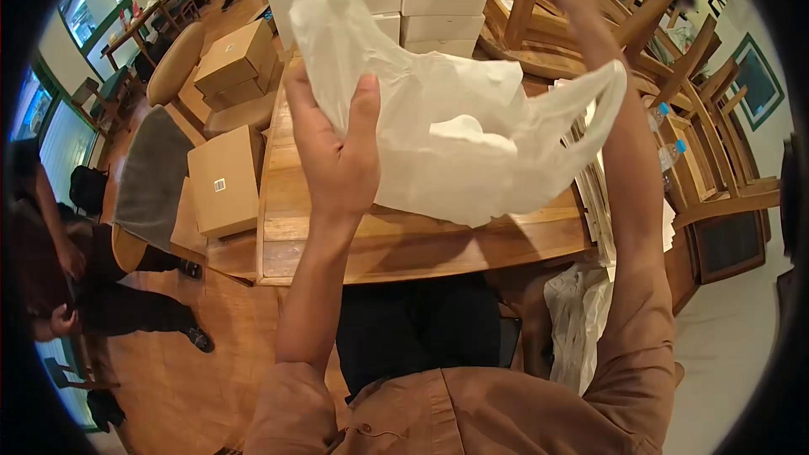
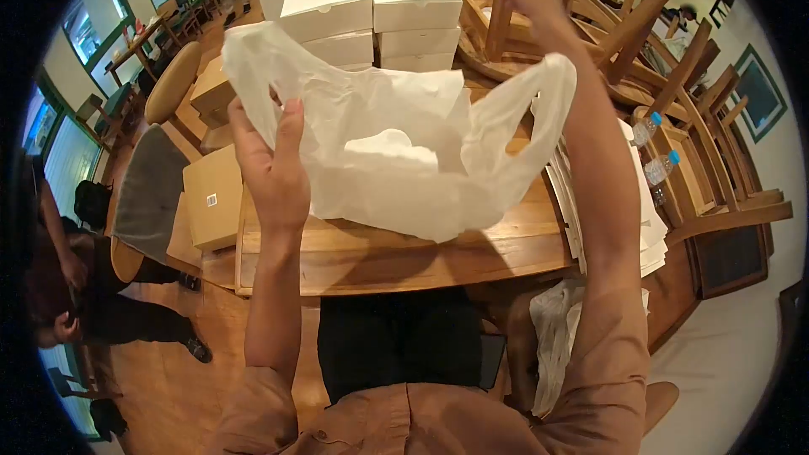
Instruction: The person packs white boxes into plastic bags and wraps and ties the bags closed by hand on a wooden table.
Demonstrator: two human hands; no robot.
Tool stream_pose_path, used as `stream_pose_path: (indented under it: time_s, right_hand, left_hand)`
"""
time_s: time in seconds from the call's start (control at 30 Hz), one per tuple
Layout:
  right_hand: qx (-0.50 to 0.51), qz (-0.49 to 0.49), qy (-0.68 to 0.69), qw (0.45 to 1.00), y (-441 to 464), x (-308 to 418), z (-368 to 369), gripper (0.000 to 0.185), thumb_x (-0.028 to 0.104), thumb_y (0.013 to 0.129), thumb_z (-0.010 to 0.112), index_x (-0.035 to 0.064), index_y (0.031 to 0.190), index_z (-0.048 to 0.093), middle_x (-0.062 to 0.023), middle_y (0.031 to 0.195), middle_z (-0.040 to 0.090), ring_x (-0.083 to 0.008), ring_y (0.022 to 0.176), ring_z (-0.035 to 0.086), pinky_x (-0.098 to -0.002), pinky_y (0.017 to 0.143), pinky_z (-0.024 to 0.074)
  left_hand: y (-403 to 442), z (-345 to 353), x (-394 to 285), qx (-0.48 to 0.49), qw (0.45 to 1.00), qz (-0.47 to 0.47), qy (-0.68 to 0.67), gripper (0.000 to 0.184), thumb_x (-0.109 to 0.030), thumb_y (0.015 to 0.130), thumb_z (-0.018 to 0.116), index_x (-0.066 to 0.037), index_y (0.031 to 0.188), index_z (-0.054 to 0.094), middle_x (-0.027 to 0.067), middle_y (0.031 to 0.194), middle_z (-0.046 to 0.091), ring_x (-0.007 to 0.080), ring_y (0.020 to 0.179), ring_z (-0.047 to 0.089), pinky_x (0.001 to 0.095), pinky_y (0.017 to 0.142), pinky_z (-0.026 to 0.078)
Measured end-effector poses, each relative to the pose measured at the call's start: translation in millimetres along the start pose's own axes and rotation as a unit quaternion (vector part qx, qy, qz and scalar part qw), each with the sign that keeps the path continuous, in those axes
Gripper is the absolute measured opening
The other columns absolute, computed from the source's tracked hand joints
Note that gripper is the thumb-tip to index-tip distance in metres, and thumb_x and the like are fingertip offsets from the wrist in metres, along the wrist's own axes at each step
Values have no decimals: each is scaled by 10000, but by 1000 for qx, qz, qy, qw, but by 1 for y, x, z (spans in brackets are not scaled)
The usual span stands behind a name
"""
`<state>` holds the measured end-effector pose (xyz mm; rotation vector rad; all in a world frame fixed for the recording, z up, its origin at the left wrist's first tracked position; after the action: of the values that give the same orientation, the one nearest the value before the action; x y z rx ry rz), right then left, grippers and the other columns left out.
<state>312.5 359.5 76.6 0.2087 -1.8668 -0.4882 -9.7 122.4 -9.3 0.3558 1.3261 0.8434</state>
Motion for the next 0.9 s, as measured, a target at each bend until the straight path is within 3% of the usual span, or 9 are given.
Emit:
stream_pose_path:
  time_s: [0.07, 0.13, 0.17, 0.23, 0.37, 0.43, 0.67, 0.73, 0.9]
  right_hand:
    - [37, 147, -22, 988, 22, -83, 35, 487, 554, 893, 705, 72, 962, 711, -17, 790, 641, -76, 693, 567, -277, 659, 509]
    - [22, 157, -60, 985, 19, -109, 58, 652, 705, 826, 687, 77, 999, 711, 6, 789, 596, -87, 681, 543, -263, 607, 467]
    - [23, 157, -60, 985, 27, -110, 64, 652, 705, 826, 687, 77, 999, 711, 6, 789, 596, -87, 681, 543, -263, 607, 467]
    - [31, 207, -40, 977, 34, -116, 82, 809, 692, 857, 655, 26, 1315, 626, -134, 1221, 654, -195, 891, 653, -347, 657, 548]
    - [74, 199, 4, 977, 34, -116, 118, 869, 697, 867, 625, 20, 1406, 555, -165, 1341, 610, -254, 1062, 667, -382, 802, 551]
    - [74, 192, -60, 977, 39, -124, 122, 833, 664, 869, 637, 51, 1425, 545, -175, 1405, 576, -292, 1201, 624, -408, 926, 517]
    - [7, 267, -23, 964, 33, -142, 99, 734, 534, 859, 709, 70, 1408, 555, -161, 1340, 607, -275, 1219, 588, -413, 894, 538]
    - [-25, 265, 38, 963, 36, -154, 91, 760, 556, 802, 765, 58, 1341, 569, -159, 1198, 617, -225, 1012, 640, -297, 694, 574]
    - [-99, 223, 76, 967, 31, -140, 53, 678, 472, 826, 765, 8, 1289, 588, -151, 1229, 632, -244, 1063, 626, -350, 770, 566]
  left_hand:
    - [1, -2, 2, -5, 1000, -3, 9, 285, -135, 1021, 580, -14, 1253, 469, 47, 1130, 539, 113, 1054, 503, 276, 976, 398]
    - [2, -2, 2, -1, 1000, 2, 24, 287, -143, 1023, 575, -16, 1256, 467, 49, 1142, 526, 114, 1064, 493, 281, 981, 392]
    - [3, -2, 2, 0, 999, 7, 39, 289, -150, 1025, 569, -19, 1260, 464, 50, 1154, 513, 115, 1074, 483, 286, 987, 386]
    - [3, 0, 2, 12, 999, 3, 39, 302, -166, 1032, 560, -17, 1276, 460, 56, 1173, 508, 123, 1089, 481, 295, 1000, 382]
    - [2, 0, 3, 28, 998, -12, 63, 352, -211, 1056, 524, -14, 1336, 440, 65, 1198, 503, 142, 1124, 479, 311, 1040, 362]
    - [3, 2, 8, 27, 999, -13, 43, 364, -221, 1062, 515, -14, 1350, 435, 68, 1208, 500, 148, 1142, 471, 317, 1055, 352]
    - [3, 1, 11, 43, 997, -9, 56, 383, -265, 1070, 493, -20, 1358, 434, 84, 1255, 472, 158, 1189, 442, 345, 1081, 334]
    - [2, 2, 8, 46, 997, -7, 54, 404, -300, 1070, 487, -16, 1353, 436, 88, 1255, 472, 163, 1186, 444, 347, 1079, 334]
    - [3, -1, -2, 38, 999, 4, 28, 530, -359, 1043, 556, 35, 1345, 372, 128, 1254, 482, 173, 1162, 473, 331, 1037, 368]
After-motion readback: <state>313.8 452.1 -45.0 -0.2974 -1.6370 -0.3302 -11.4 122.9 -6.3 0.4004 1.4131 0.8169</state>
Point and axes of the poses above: each hand's wrist, its own y-axis towards the middle knuckle, its own z-axis out of the palm, x = y × z, the point moved 9 cm from there along y, towards the middle knuckle
